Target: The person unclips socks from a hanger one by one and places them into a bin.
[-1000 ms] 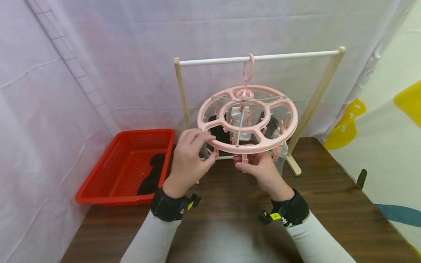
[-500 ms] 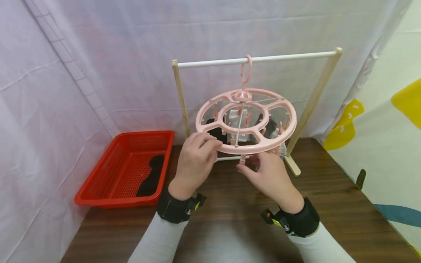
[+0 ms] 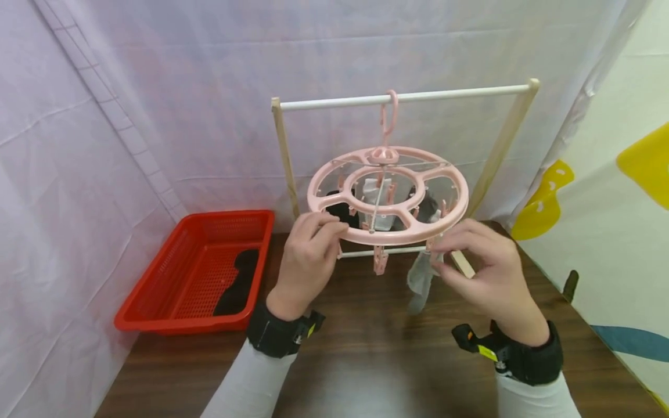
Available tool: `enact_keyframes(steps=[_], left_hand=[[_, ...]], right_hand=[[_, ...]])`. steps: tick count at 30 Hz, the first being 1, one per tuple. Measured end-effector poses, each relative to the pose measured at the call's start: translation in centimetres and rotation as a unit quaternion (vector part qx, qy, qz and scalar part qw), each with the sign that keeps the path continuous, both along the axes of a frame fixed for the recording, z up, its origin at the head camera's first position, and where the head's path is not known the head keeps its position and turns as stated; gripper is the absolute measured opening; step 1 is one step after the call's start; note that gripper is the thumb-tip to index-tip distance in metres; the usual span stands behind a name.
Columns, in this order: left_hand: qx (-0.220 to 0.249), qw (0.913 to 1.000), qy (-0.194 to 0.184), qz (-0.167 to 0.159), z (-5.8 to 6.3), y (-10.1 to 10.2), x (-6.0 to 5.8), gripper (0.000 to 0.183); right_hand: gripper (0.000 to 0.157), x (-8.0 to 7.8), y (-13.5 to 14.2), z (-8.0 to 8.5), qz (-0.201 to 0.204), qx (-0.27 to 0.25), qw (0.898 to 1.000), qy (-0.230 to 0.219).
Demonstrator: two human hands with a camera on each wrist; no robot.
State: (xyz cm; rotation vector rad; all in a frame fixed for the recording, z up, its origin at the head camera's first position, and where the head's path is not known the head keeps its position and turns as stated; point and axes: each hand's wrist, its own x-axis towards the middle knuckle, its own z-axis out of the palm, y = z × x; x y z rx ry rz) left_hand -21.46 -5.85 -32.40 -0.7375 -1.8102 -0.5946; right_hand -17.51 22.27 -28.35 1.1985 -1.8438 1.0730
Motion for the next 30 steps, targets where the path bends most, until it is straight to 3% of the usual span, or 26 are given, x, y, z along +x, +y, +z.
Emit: enact_keyframes(steps=[2,5,8,14,30], left_hand=[[0.005,1.0,0.004,-0.001,0.1,0.0,0.0,0.018],[0.012,0.9999,0.007,-0.002,0.1,-0.1,-0.1,0.018],[0.015,0.9999,0.006,-0.002,0.1,-0.2,0.0,0.019],[0.017,0.9998,0.0,0.005,0.0,-0.3,0.1,0.02],[0.031,0.9995,0.01,0.0,-0.1,-0.3,0.0,0.026]], right_hand=[[0.033,-0.7,0.8,-0.1,-0.071,-0.005,0.997,0.043],[0.041,-1.9,1.7,-0.6,-0.191,0.022,0.978,0.079],[0.045,-3.1,1.7,-1.2,-0.238,0.024,0.967,0.091],[0.033,-4.4,1.4,-2.1,-0.248,0.001,0.963,0.107],[0.027,-5.0,0.8,-2.8,-0.242,-0.016,0.962,0.128]])
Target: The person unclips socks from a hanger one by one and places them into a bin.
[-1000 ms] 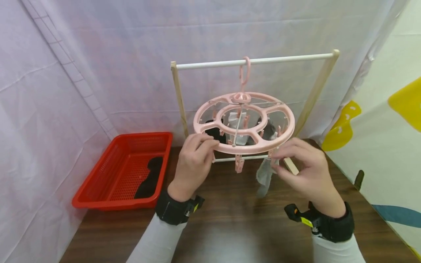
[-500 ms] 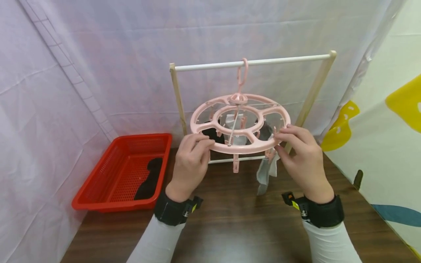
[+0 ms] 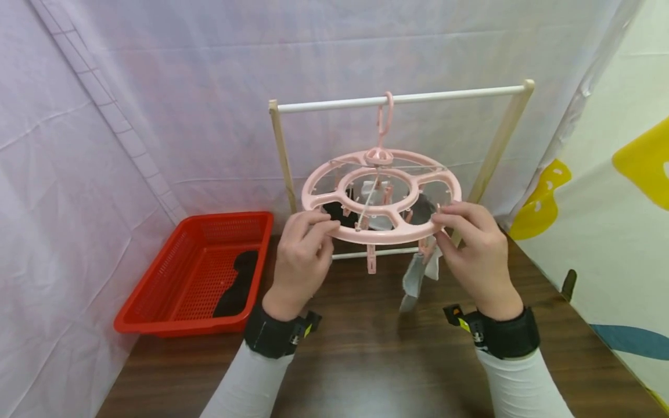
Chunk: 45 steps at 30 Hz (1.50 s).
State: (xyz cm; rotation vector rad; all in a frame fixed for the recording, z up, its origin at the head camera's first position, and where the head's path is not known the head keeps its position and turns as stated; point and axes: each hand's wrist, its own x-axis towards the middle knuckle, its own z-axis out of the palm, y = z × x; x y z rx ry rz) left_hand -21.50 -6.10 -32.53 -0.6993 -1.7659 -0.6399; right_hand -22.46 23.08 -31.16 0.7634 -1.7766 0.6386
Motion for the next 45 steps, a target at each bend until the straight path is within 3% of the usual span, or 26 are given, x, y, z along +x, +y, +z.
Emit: enact_keyframes(steps=[14,29,36,45], left_hand=[[0.006,0.9995,0.021,0.022,-0.3,0.9,0.3,0.024],[-0.011,0.9972,0.068,0.031,-0.3,1.4,0.5,0.018],[-0.012,0.9976,0.065,0.023,-0.1,1.3,0.4,0.015],[0.003,0.9991,0.043,0.0,0.3,0.0,0.1,0.019]], right_hand=[[0.023,1.2,-2.5,-0.3,0.017,-0.014,0.999,0.036],[0.018,2.0,-4.4,-0.3,0.0,-0.027,0.998,0.064],[0.021,1.9,-3.9,-0.1,0.004,-0.027,0.998,0.052],[0.023,0.3,-1.5,0.0,0.015,-0.043,0.998,0.042]])
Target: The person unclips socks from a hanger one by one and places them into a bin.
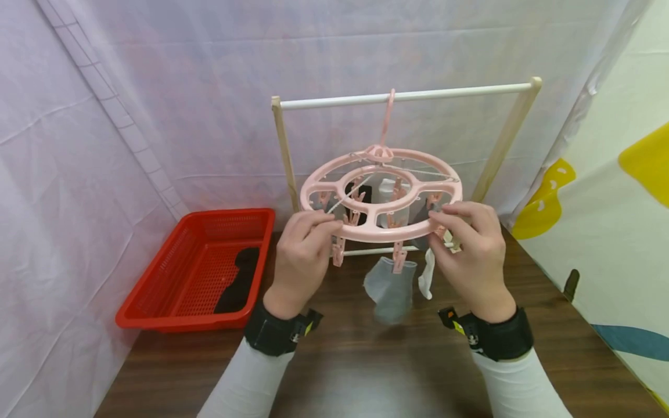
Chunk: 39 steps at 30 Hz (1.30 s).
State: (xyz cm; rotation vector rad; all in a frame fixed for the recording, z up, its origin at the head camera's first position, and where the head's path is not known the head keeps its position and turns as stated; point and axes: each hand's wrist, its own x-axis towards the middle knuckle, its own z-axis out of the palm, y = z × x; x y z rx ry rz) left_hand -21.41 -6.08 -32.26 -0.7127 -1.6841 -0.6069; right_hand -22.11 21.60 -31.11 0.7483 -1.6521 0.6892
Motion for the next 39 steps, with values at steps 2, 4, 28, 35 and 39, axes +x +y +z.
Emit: enact_keyframes(steps=[2,4,28,35,39], left_hand=[[0.004,1.0,-0.002,-0.008,0.1,-0.3,-0.1,0.02],[0.008,0.9999,-0.003,-0.015,0.1,-0.6,-0.2,0.021],[0.012,0.9998,-0.012,-0.014,0.1,-0.4,-0.3,0.022],[0.02,0.9997,-0.013,-0.009,0.1,-0.3,-0.2,0.022],[0.024,0.9995,-0.016,-0.007,0.1,-0.4,-0.3,0.016]], right_hand=[[0.023,-0.3,0.4,0.0,0.001,0.001,1.0,-0.004],[0.023,-0.6,0.6,0.0,0.005,-0.002,1.0,-0.007],[0.015,0.2,-1.7,-0.2,0.014,-0.052,0.998,0.02],[0.015,0.5,-2.2,-0.2,0.005,-0.047,0.999,0.02],[0.018,0.3,-2.0,-0.1,0.01,-0.044,0.999,0.018]])
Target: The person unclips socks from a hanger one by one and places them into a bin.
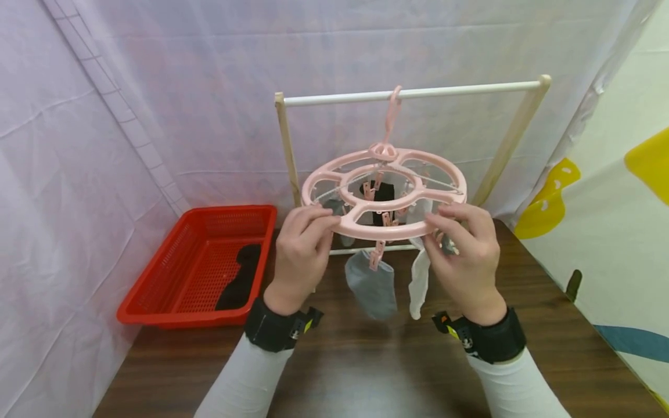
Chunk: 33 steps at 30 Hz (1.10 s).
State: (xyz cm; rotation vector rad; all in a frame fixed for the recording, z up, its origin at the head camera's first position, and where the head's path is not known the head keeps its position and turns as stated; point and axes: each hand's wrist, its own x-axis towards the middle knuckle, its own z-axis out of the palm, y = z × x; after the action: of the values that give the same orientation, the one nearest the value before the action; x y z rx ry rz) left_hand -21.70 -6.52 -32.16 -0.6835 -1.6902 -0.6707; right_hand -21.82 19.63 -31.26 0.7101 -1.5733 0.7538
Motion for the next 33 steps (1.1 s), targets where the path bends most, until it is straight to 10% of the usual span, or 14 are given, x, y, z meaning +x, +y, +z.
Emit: enact_keyframes(steps=[18,22,28,33], left_hand=[[-0.044,0.9982,0.017,0.038,-0.1,-0.5,0.3,0.019],[-0.032,0.9985,0.044,-0.004,-0.4,-0.9,0.6,0.015],[0.005,0.992,0.057,-0.112,-3.6,-0.5,0.1,0.003],[0.026,0.9887,-0.04,-0.142,-7.4,0.4,-0.8,0.018]], right_hand=[[0.017,-0.9,0.7,-0.4,0.008,-0.004,1.0,-0.001],[0.016,-1.1,0.7,-0.6,0.004,-0.001,1.0,-0.004],[0.017,-1.2,0.9,-0.8,0.002,0.008,1.0,-0.017],[0.018,-1.2,1.0,-0.9,-0.002,0.011,1.0,-0.024]])
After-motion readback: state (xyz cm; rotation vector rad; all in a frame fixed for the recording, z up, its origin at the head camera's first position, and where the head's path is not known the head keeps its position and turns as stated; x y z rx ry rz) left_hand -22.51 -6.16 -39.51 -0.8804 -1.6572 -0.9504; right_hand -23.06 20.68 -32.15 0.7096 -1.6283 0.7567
